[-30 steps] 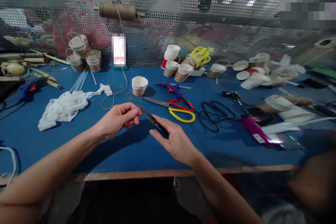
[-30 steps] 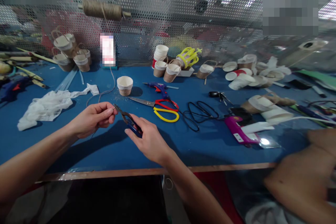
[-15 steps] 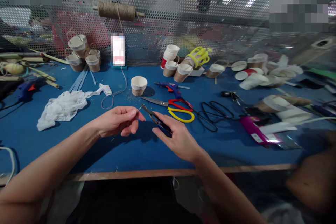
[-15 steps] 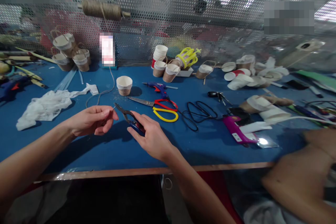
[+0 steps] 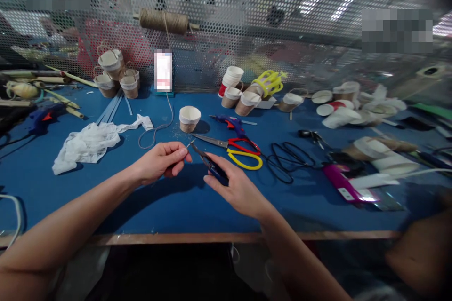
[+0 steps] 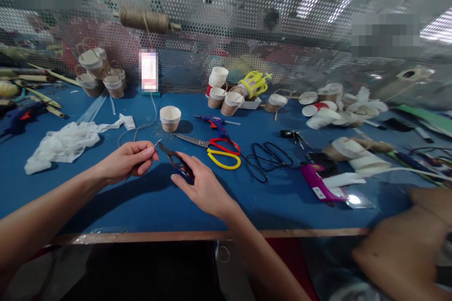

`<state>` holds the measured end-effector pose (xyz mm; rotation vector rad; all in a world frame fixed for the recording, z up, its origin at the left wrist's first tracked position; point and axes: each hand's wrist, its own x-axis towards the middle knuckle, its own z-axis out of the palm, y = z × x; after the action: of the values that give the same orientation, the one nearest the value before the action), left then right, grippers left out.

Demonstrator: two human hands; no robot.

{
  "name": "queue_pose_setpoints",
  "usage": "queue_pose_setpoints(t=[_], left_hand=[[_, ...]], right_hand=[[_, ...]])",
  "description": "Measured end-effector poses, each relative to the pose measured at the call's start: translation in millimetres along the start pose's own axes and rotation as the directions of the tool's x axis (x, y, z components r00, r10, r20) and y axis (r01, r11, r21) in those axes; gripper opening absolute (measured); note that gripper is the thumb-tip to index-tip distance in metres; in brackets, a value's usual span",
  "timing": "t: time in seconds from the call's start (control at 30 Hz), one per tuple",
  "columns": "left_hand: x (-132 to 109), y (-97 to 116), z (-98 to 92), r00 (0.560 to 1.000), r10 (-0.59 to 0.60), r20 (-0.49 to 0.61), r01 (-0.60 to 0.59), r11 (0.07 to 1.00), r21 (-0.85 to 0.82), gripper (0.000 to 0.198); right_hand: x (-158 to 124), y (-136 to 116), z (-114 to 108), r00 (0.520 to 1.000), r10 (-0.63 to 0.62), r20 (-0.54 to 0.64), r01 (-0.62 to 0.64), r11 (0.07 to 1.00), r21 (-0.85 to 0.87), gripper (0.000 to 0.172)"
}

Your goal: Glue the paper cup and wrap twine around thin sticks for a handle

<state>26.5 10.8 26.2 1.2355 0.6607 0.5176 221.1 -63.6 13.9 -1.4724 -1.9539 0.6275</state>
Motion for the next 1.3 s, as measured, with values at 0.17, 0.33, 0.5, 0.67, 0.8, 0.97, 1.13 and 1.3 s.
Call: queue_pose_setpoints(t=[0.17, 0.33, 0.5, 0.67, 0.8, 0.97, 1.13, 1.3], left_hand=[[1.9, -2.1, -1.0, 0.999, 0.023, -0.041, -0.022, 0.999, 0.046, 0.03], [2.4, -5.4, -2.1, 0.998, 0.051, -0.038, -0.046, 0.993, 0.109, 0.028], [2.5, -5.3, -2.2, 0.998, 0.055, -0.037, -0.049, 0.985, 0.167, 0.026], [1.6, -0.6, -3.2, 0.999, 0.041, -0.009, -0.038, 0.976, 0.214, 0.025], [2.2, 7.2, -11.7, 0.986, 0.087, -0.14, -0.06, 0.98, 0.191, 0.021], [4.4, 9.4, -27.5, 0.941, 0.119, -0.318, -0.112, 0.993, 0.04, 0.021], [4.0, -5.0, -30.1, 0.949, 0.039, -0.313, -0.053, 0.998, -0.037, 0.03], [4.5, -13.6, -27.3, 0.951, 0.03, -0.309, -0.047, 0.998, -0.046, 0.037]], right_hand=[[0.3, -2.2, -0.2, 1.0, 0.016, 0.023, -0.014, 0.998, -0.062, 0.049], [0.6, -4.4, -0.9, 1.0, 0.005, -0.007, -0.005, 0.999, -0.045, 0.047], [1.9, -4.2, 0.0, 1.0, -0.01, -0.021, 0.009, 0.999, -0.037, 0.041], [2.2, -4.1, -2.8, 1.0, -0.004, -0.017, 0.003, 0.999, -0.038, 0.042], [2.1, -4.3, -10.9, 0.995, 0.073, 0.067, -0.07, 0.996, -0.052, 0.052], [23.8, 12.8, -33.8, 0.986, 0.159, -0.055, -0.166, 0.974, -0.157, 0.045], [89.5, 44.5, -65.3, 0.971, 0.168, -0.169, -0.227, 0.872, -0.435, 0.043], [169.3, 61.1, -72.7, 0.99, 0.142, -0.029, -0.134, 0.827, -0.546, 0.048]])
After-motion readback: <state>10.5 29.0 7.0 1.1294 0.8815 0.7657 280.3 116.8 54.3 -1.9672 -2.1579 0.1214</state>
